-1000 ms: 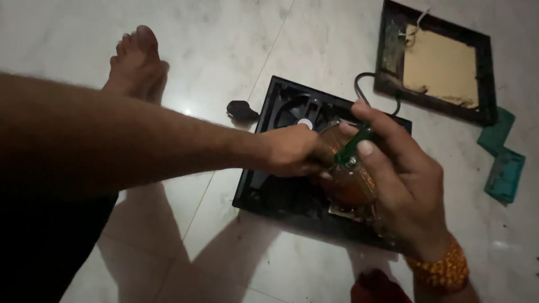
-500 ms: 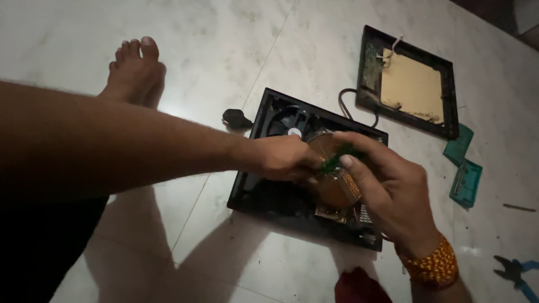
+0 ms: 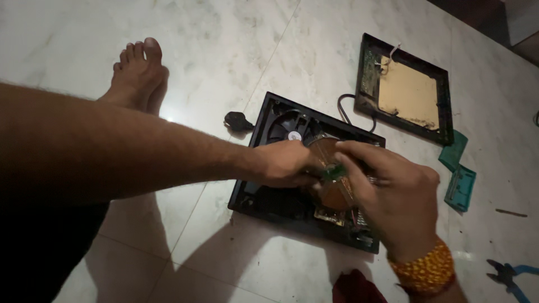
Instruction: The person is repairing an electronic device, likely a fan, by adjusting and securing internal components. They use a screwdriver to tighten screws and manipulate wires within the device's casing.
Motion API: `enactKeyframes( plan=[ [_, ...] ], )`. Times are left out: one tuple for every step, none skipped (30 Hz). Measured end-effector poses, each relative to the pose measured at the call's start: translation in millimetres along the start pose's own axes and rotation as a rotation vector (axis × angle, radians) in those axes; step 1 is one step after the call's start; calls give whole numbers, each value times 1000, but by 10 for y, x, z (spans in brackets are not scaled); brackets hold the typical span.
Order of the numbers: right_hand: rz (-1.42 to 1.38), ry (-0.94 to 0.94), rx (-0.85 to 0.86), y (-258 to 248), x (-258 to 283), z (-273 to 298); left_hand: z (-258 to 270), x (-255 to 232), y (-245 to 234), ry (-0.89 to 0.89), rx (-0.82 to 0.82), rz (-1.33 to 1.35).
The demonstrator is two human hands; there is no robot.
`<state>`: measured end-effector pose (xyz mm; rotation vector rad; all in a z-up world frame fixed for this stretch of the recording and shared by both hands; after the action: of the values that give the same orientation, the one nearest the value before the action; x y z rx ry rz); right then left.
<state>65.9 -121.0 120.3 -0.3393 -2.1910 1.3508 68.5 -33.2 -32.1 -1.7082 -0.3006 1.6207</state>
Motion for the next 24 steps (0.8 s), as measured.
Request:
enactKeyframes(
  plan=[
    [23,14,21,15,1,-2,11,3,6,-6,-1,13],
    [45,27,38,17,-9,-15,20,9,6,-13,-2,21],
    [-55,-116,63,24,113,-52,35,-12,-10,10,-26,17],
    [-156,-260,87,9,235,-74,51,-29,-32,32,-49,12],
    [-258,-402,112,-26,356,-69,60,-51,-55,55,-72,7],
    [-248,-279,164,4,246,-91,59,-50,-52,47,-57,2],
    [-237,-157,216,44,143,-85,56,-52,-52,39,-43,-3],
    [-225,-37,271,93,43,-66,49,-55,-59,30,-32,-6],
    [-167,7,242,71,3,-59,46,-86,-72,48,-30,-21],
    [-112,48,212,66,-24,-37,52,-112,-89,62,-28,-38],
    [-58,90,181,74,-50,-17,70,-134,-107,76,-26,-54],
    [31,148,204,116,-98,19,88,-124,-133,49,-41,-17],
    [121,205,225,143,-152,48,120,-105,-163,21,-57,21],
    [216,268,242,134,-217,76,122,-99,-196,2,-69,58],
    [99,172,192,118,-142,36,128,-138,-207,25,-83,72],
    [-18,75,139,77,-66,-3,130,-169,-219,49,-95,83],
    [-133,-23,84,4,13,-33,117,-195,-234,74,-108,95],
    [-172,14,120,11,-17,-39,121,-183,-209,69,-85,64],
    [-210,51,156,22,-33,-32,114,-167,-185,65,-63,33],
    [-249,91,195,37,-41,-5,107,-153,-148,59,-39,6],
    [-189,103,174,23,-26,11,119,-144,-131,68,-31,31],
    [-123,116,147,16,-17,30,105,-145,-122,85,-24,53],
    [-57,129,120,10,-8,51,101,-145,-114,103,-17,76],
    [13,55,88,2,71,49,103,-146,-112,110,-26,80]
  ],
)
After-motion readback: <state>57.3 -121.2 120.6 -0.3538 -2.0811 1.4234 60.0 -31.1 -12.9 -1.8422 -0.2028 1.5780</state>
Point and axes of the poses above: each hand's wrist, its own z-axis away from the middle knuckle, its own y-axis out of the palm, x = y × z, the point moved 9 cm from there along -z, towards the middle knuckle, and after that the axes turned 10 degrees about -y, right-handed, at the moved point
